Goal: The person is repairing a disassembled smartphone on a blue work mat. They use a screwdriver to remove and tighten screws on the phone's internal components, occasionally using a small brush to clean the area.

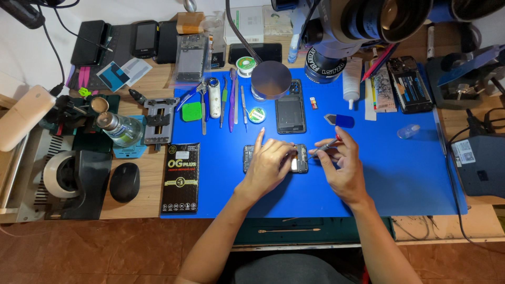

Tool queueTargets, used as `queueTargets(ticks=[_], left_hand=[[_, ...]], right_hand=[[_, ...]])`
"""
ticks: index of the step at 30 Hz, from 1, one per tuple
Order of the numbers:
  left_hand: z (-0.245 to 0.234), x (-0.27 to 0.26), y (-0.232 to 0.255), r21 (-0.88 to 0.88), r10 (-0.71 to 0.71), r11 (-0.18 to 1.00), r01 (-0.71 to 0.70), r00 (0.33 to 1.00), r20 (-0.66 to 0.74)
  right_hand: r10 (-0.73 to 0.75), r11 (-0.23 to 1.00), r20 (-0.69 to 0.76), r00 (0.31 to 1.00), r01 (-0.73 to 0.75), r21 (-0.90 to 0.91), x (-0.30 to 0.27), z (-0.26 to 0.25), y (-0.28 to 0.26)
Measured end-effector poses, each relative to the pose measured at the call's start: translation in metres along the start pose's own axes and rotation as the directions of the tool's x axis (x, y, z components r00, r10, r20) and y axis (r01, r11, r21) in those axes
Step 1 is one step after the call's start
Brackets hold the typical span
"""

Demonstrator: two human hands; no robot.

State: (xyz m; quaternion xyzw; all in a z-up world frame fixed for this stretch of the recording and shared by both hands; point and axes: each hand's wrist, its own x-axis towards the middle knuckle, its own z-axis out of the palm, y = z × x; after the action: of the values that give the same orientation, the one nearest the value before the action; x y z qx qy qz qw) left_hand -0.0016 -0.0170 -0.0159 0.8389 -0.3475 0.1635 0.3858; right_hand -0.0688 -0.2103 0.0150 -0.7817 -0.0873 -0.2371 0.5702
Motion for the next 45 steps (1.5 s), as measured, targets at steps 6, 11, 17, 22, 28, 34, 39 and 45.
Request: queueTargets(ticks=[6, 11, 17, 22, 28, 34, 39, 45], left_hand=[[-0.003, -0.001, 0.003, -0.005, -0.014, 1.0, 0.014, 1.0, 0.016], [-0.003, -0.001, 0.002, -0.011, -0.015, 1.0, 0.016, 1.0, 0.027], [-0.001, -0.001, 0.001, 0.003, -0.012, 1.0, 0.012, 1.0, 0.014], [0.001, -0.001, -0.001, 0.001, -0.006, 1.0, 0.006, 1.0, 0.015], [0.001, -0.002, -0.001, 0.006, -0.006, 1.0, 0.006, 1.0, -0.01], [0.003, 0.0, 0.0, 0.001, -0.002, 1.0, 0.002, 1.0, 0.0], [0.001, -0.001, 0.0, 0.01, 0.008, 1.0, -0.008, 1.0, -0.01], [-0.009, 0.002, 0.005, 0.024, 0.053, 0.998, -0.054, 0.998, 0.045]], right_hand=[[-0.052, 0.993, 0.069, 0.996, 0.059, -0.107, 0.001, -0.002, 0.0], [-0.048, 0.99, 0.132, 0.99, 0.065, -0.126, 0.003, -0.003, -0.009], [-0.13, 0.938, 0.086, 0.988, 0.151, -0.313, 0.004, -0.006, 0.0], [-0.054, 0.974, 0.172, 0.984, 0.09, -0.21, 0.019, -0.008, -0.03], [-0.135, 0.968, 0.096, 0.986, 0.152, -0.201, 0.012, -0.013, -0.006], [-0.161, 0.957, 0.081, 0.984, 0.175, -0.232, 0.012, -0.013, -0.003], [-0.175, 0.945, 0.24, 0.955, 0.231, -0.231, 0.023, -0.009, -0.032], [-0.062, 0.982, 0.119, 0.991, 0.082, -0.172, 0.014, -0.003, -0.03]])
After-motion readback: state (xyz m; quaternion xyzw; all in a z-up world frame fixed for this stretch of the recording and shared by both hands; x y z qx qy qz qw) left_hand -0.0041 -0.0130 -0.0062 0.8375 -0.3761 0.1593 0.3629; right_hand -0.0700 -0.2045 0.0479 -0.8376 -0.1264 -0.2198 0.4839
